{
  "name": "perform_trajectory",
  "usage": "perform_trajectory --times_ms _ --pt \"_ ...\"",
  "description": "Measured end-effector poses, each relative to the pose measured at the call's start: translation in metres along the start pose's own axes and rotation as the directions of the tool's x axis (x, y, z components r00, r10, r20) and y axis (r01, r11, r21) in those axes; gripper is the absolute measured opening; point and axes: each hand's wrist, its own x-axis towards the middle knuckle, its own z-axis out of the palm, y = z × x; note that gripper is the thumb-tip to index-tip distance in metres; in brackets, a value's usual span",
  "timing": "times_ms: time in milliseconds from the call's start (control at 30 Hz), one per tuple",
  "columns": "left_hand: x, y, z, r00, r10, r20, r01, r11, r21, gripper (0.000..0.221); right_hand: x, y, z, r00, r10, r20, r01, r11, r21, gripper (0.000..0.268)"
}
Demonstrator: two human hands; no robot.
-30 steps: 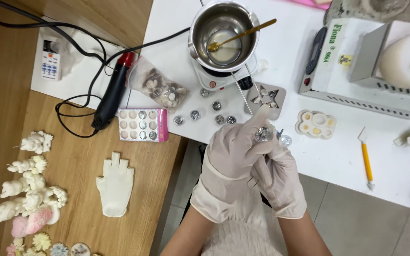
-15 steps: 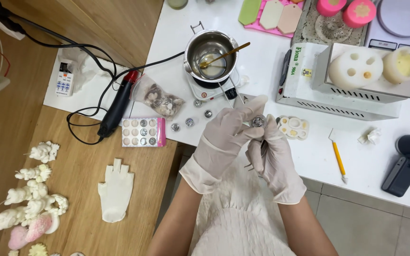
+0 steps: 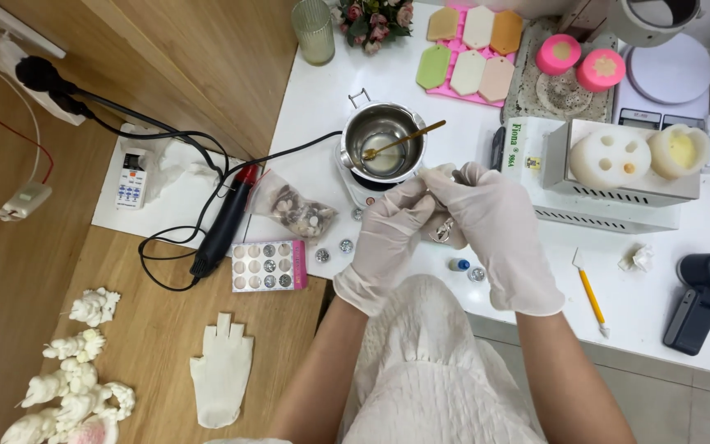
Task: Decorating small glass jars with silver glitter and dried flower elements as part of candle production.
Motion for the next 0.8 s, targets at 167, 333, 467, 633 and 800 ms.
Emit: perform_trajectory --times_ms 167,333,467,633,800 --pt "0.012 -0.020 -0.015 0.997 0.032 0.066 -0.007 0.938 -0.346 0.038 0.006 -0.046 0.004 0.999 0.017 -0.041 -0.032 0.910 -0.413 0.041" --pt "0.016 0.014 -0.003 0.981 0.049 0.189 0.035 0.907 -0.420 0.045 0.005 -0.057 -0.006 0.999 0.014 -0.051 -0.026 0.968 -0.249 0.044" --pt "0.016 0.040 0.001 0.976 -0.002 0.218 0.105 0.881 -0.462 0.055 -0.010 -0.061 -0.005 0.979 -0.092 -0.183 0.099 0.995 0.031 0.034" --pt "0.013 0.052 -0.002 0.968 0.017 0.250 0.093 0.903 -0.419 0.055 -0.011 -0.049 0.005 0.993 -0.022 -0.120 0.031 0.997 0.075 0.029" --pt "0.015 0.061 0.006 0.970 0.049 0.239 0.067 0.888 -0.455 0.050 -0.012 -0.039 0.012 0.992 -0.048 -0.117 0.070 0.979 0.193 0.026"
